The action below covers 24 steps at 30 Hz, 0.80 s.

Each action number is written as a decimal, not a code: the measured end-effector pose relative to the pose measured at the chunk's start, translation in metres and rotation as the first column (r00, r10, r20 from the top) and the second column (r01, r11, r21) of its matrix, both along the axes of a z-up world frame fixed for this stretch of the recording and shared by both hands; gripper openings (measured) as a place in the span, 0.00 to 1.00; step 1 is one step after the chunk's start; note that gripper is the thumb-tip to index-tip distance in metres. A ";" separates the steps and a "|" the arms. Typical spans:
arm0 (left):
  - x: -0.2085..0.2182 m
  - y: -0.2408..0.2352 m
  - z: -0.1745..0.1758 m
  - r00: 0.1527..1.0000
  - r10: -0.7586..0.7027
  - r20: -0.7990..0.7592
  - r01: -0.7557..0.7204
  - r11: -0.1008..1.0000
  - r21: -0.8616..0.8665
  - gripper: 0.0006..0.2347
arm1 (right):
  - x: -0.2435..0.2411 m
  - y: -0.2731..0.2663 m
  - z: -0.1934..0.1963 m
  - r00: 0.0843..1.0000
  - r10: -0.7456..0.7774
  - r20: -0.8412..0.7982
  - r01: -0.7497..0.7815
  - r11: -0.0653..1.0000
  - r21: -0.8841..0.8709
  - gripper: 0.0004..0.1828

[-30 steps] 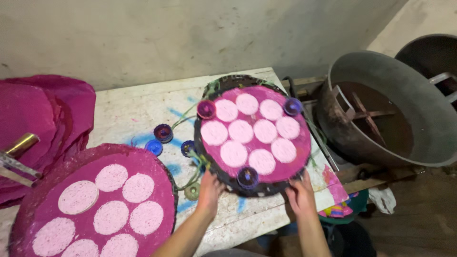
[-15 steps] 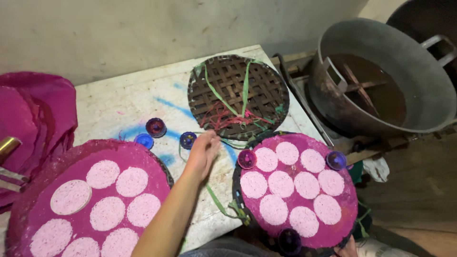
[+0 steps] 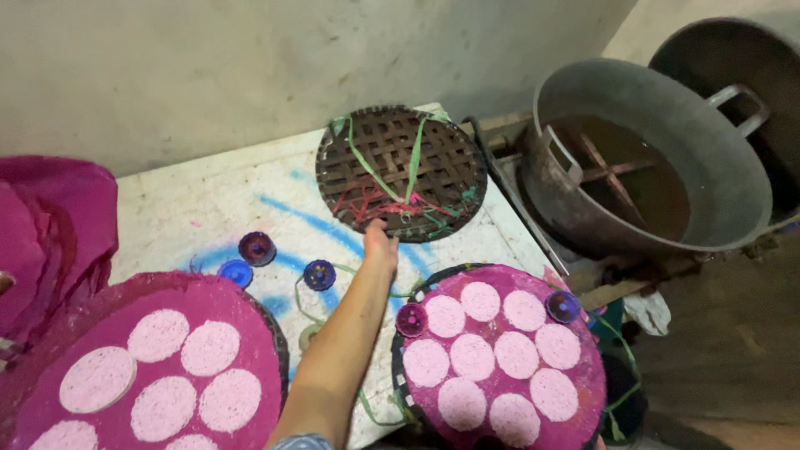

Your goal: The person prepares rice cakes by repeatedly pressing a pink dough-like substance with a wooden tool and arranging them on woven trays.

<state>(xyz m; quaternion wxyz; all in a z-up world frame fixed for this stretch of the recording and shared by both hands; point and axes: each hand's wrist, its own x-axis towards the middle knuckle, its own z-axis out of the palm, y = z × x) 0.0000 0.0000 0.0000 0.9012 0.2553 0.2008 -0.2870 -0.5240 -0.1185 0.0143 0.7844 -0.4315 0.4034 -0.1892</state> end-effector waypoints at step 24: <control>-0.043 0.207 0.081 0.678 -0.525 0.514 -0.047 0.667 0.744 0.15 | 0.250 -0.055 0.068 0.964 0.265 0.018 -0.212 0.808 -0.550 0.26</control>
